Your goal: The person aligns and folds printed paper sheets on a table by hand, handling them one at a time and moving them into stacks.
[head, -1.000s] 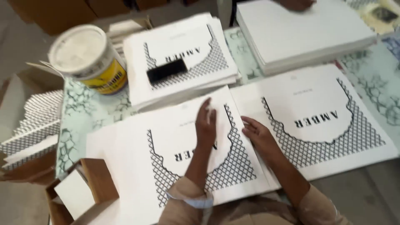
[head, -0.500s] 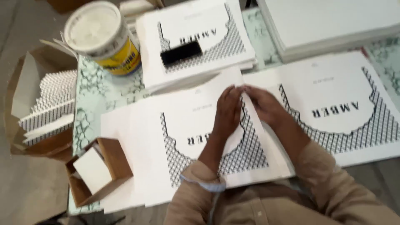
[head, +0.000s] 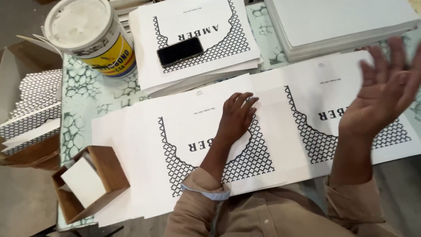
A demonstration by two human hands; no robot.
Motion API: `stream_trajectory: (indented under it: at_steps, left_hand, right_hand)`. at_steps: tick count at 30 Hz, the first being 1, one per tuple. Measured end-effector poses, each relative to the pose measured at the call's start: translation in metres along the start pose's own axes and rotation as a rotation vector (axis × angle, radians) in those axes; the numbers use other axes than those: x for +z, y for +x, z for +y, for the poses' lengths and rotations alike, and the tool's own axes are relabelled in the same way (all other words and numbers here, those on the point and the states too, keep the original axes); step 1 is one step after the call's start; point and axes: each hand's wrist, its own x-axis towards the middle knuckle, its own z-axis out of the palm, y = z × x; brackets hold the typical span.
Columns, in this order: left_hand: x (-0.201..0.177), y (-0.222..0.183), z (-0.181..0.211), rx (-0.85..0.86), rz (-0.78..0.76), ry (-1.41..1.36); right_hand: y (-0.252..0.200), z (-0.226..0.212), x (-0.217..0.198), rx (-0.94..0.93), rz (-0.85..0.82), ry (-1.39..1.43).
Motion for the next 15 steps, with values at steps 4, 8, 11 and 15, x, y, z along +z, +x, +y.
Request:
stream_trajectory:
  at_steps: [4,8,11,15]
  left_hand:
    - [0.006,-0.006,-0.005,0.051,-0.042,0.056]
    - [0.004,-0.002,-0.005,0.063,-0.044,0.072]
    - [0.007,-0.007,-0.006,0.048,-0.045,0.031]
    - [-0.001,-0.003,-0.002,0.087,-0.053,-0.028]
  right_hand:
    - [-0.025,0.019,0.012,0.174,-0.137,0.106]
    - [-0.089,0.064,0.012,0.805,-0.299,-0.311]
    - [-0.118,0.055,0.021,0.965,-0.425,-0.315]
    - [-0.124,0.048,0.031,0.999,-0.479,-0.176]
